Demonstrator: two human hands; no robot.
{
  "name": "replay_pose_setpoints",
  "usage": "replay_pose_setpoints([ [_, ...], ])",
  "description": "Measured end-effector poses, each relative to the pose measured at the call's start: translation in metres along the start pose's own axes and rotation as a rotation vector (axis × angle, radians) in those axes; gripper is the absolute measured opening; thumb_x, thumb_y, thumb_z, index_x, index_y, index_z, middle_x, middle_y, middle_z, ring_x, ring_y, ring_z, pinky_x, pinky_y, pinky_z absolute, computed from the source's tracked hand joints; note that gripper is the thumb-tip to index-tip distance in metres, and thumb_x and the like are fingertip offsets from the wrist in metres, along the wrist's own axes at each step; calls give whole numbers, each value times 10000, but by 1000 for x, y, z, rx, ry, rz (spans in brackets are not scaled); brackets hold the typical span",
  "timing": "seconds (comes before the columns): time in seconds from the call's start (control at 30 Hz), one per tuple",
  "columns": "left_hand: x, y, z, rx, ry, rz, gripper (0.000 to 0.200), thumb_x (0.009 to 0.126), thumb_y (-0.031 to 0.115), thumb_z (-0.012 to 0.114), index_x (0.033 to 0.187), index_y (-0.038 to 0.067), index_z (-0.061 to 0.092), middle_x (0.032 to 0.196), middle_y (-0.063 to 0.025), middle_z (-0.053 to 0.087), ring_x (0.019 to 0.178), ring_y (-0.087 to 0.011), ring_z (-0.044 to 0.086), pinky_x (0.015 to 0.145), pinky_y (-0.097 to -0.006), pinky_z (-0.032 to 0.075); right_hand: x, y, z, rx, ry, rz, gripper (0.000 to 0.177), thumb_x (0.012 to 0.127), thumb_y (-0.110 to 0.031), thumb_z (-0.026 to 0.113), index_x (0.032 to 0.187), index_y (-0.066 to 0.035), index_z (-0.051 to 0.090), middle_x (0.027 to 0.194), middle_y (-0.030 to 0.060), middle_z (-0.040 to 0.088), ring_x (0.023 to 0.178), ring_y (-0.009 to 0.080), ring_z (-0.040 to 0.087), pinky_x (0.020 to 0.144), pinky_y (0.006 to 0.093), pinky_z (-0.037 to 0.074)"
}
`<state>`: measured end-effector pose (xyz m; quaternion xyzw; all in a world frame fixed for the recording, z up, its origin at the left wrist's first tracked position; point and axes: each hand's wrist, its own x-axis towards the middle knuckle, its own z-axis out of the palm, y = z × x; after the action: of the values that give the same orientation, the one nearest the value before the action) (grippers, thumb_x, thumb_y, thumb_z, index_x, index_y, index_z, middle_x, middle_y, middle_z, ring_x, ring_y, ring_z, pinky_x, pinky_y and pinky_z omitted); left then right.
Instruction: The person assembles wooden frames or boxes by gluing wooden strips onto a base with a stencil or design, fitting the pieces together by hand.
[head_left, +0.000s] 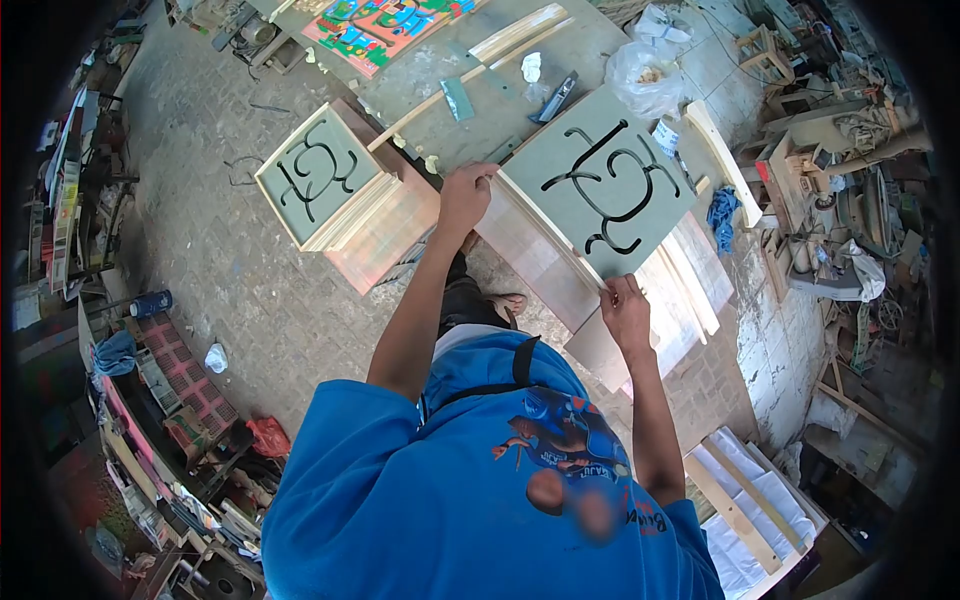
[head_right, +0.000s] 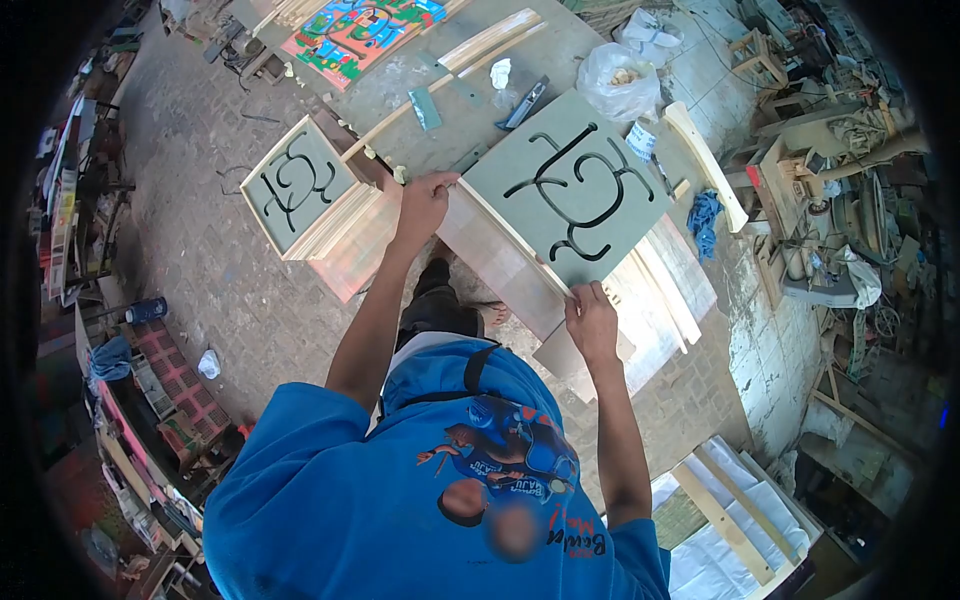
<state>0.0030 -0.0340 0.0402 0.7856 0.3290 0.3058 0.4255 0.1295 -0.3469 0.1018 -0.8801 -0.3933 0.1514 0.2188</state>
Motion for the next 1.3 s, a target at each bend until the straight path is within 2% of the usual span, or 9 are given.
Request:
replay_pose_setpoints([
  [0.27,1,-3,1,-33,-3,-13,275,809,-15,500,969,32,719,942,-170,693,845,-350,662,776,-395,525,1,1,-1,3,-25,-6,133,801,-62,660,923,-19,631,877,143,592,708,326,631,658,414,517],
  [0.57,1,-2,0,-3,-14,8,269,828,-10,504,991,29,715,944,-175,701,851,-334,679,776,-374,537,-1,4,-3,63,-26,0,134,819,-52,620,942,-3,644,887,171,598,714,332,636,658,410,518],
  [0.67,-1,-10,8,-108,41,-72,273,832,-8,515,1026,21,704,950,-177,707,869,-308,692,773,-365,540,-7,16,-2,185,125,37,151,871,-81,576,961,18,646,847,147,623,663,260,620,613,368,496],
  [0.73,-1,-14,7,-106,39,-34,248,855,21,548,1056,11,693,954,-175,712,862,-273,700,763,-345,540,-14,33,2,563,264,377,205,922,-135,535,974,30,645,772,97,623,637,161,570,563,312,453],
  [0.77,0,-10,5,-108,50,-53,231,865,44,570,1058,7,692,943,-172,712,844,-263,698,756,-335,536,-15,39,3,646,300,418,227,966,-172,500,971,-3,652,717,23,576,565,62,485,505,239,369],
  [0.87,4,-13,6,-136,39,-76,217,886,111,618,1055,-3,690,909,-161,711,798,-233,685,743,-317,527,-24,47,4,853,195,568,214,950,-176,520,971,-19,663,709,28,596,556,73,497,512,234,381],
  [0.93,6,-15,8,-86,-33,-135,243,890,82,623,1103,-18,683,946,-115,721,848,-137,661,782,-266,516,-31,45,10,850,171,577,202,938,-182,533,951,-32,668,708,31,615,559,81,517,514,229,387],
  [1.03,7,-11,11,-57,-34,-140,255,883,111,646,1101,-14,687,921,-112,720,819,-145,661,769,-273,518,-35,40,19,906,126,635,164,912,-174,557,841,-49,636,719,41,633,568,94,540,530,230,398],
  [1.3,10,3,8,-48,-46,-189,259,863,121,662,1079,-17,694,861,-104,720,778,-137,658,745,-272,520,-35,34,28,948,142,636,131,874,-141,569,783,-58,613,708,32,617,575,87,528,535,229,391],
])
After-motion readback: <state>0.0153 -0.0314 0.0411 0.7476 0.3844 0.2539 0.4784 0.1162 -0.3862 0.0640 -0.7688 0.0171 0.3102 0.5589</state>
